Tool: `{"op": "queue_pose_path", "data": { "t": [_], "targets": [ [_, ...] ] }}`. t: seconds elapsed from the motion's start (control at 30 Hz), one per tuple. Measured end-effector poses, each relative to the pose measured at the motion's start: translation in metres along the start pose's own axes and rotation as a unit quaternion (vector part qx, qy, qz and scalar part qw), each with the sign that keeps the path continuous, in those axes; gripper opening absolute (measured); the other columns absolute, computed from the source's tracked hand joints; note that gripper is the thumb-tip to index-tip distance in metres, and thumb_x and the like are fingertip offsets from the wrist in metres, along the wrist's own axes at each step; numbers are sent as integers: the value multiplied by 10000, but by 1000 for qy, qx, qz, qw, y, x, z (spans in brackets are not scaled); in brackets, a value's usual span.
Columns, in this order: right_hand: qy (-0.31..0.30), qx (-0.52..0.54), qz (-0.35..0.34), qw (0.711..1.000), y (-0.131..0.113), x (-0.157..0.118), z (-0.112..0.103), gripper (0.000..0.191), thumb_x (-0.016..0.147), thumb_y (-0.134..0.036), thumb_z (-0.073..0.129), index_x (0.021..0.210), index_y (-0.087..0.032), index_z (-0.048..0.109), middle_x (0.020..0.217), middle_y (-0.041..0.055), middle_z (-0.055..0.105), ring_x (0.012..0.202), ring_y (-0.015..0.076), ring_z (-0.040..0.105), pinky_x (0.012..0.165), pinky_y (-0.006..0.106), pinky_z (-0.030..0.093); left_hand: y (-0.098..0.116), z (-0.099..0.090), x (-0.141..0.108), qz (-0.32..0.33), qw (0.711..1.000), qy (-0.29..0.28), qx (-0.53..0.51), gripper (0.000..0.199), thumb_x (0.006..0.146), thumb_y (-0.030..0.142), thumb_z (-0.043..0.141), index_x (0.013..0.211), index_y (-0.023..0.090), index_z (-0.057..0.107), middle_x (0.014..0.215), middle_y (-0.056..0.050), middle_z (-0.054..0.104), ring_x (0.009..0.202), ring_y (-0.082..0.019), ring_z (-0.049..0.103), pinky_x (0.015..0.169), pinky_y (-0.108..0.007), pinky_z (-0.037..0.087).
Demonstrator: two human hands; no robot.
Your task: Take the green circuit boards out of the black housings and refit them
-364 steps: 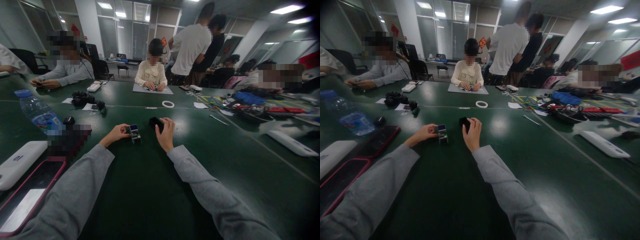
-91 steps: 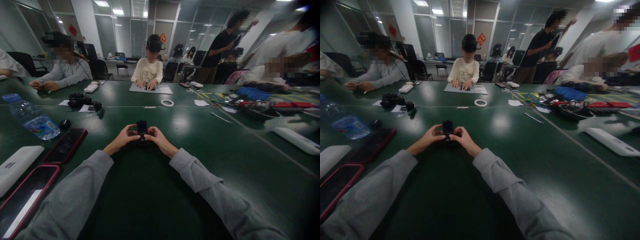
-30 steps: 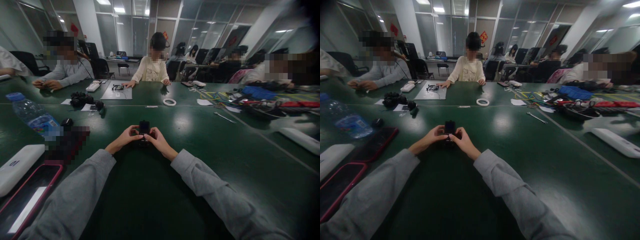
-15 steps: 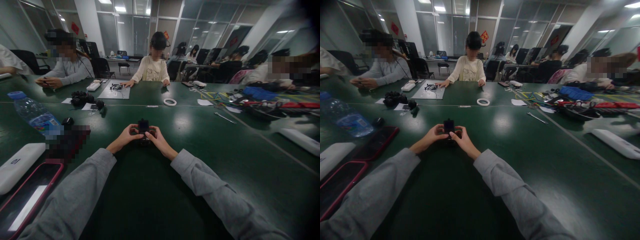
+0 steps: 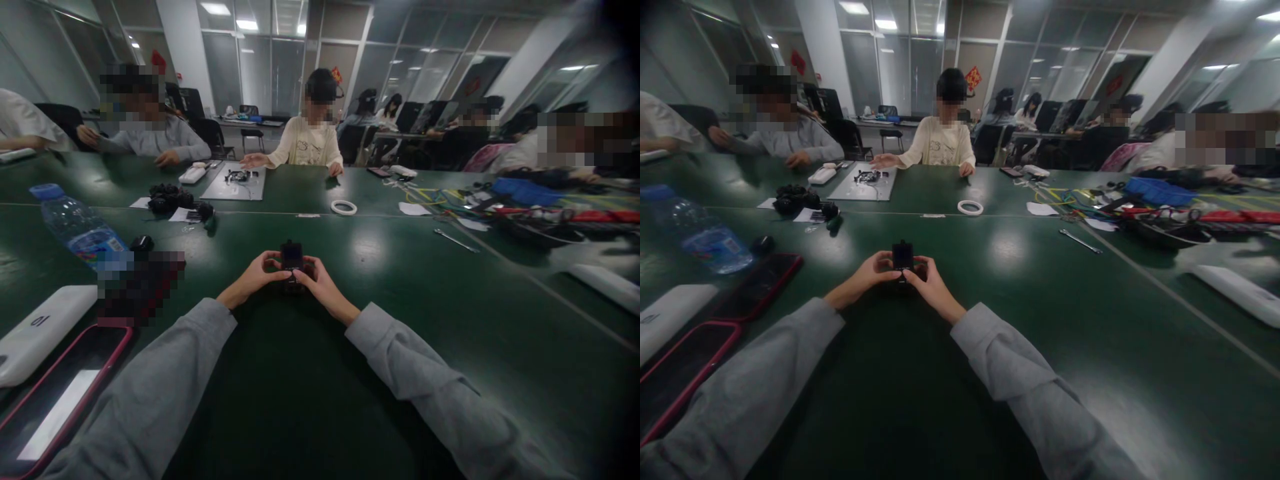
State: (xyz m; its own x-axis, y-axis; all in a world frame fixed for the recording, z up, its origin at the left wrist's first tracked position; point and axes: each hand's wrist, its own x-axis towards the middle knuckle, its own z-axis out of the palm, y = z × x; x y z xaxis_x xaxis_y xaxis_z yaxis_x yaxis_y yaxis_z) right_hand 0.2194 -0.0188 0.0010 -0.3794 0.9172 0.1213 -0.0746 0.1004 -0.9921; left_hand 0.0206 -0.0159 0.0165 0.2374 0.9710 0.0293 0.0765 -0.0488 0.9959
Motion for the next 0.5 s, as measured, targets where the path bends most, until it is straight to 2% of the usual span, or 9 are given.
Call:
{"op": "queue_pose_path", "data": {
  "t": [0.2,0.37,0.5],
  "targets": [
    [-18,-8,19,1000,-4,0,-3,557,799,-442,691,1231,-210,427,1185,99,566,1112,234,550,960,433,458,11,2,-6,-20,1000,-5,3,659,634,361,794,1196,178,501,1028,-73,596,988,-226,595,879,-414,460],
    [-49,12,22,999,-6,0,-5,564,801,-400,709,1247,-213,420,1247,105,548,1157,241,536,984,442,451,12,1,-5,-20,999,-32,-6,662,623,338,806,1194,192,503,1044,-76,605,1015,-235,596,908,-428,446],
    [-51,16,15,998,-5,0,-5,568,794,-399,718,1245,-226,418,1226,98,563,1149,248,544,974,453,462,12,-1,-6,-22,999,-39,-3,667,625,339,805,1202,202,499,1070,-83,601,1027,-242,594,919,-444,435]
  ]
}}
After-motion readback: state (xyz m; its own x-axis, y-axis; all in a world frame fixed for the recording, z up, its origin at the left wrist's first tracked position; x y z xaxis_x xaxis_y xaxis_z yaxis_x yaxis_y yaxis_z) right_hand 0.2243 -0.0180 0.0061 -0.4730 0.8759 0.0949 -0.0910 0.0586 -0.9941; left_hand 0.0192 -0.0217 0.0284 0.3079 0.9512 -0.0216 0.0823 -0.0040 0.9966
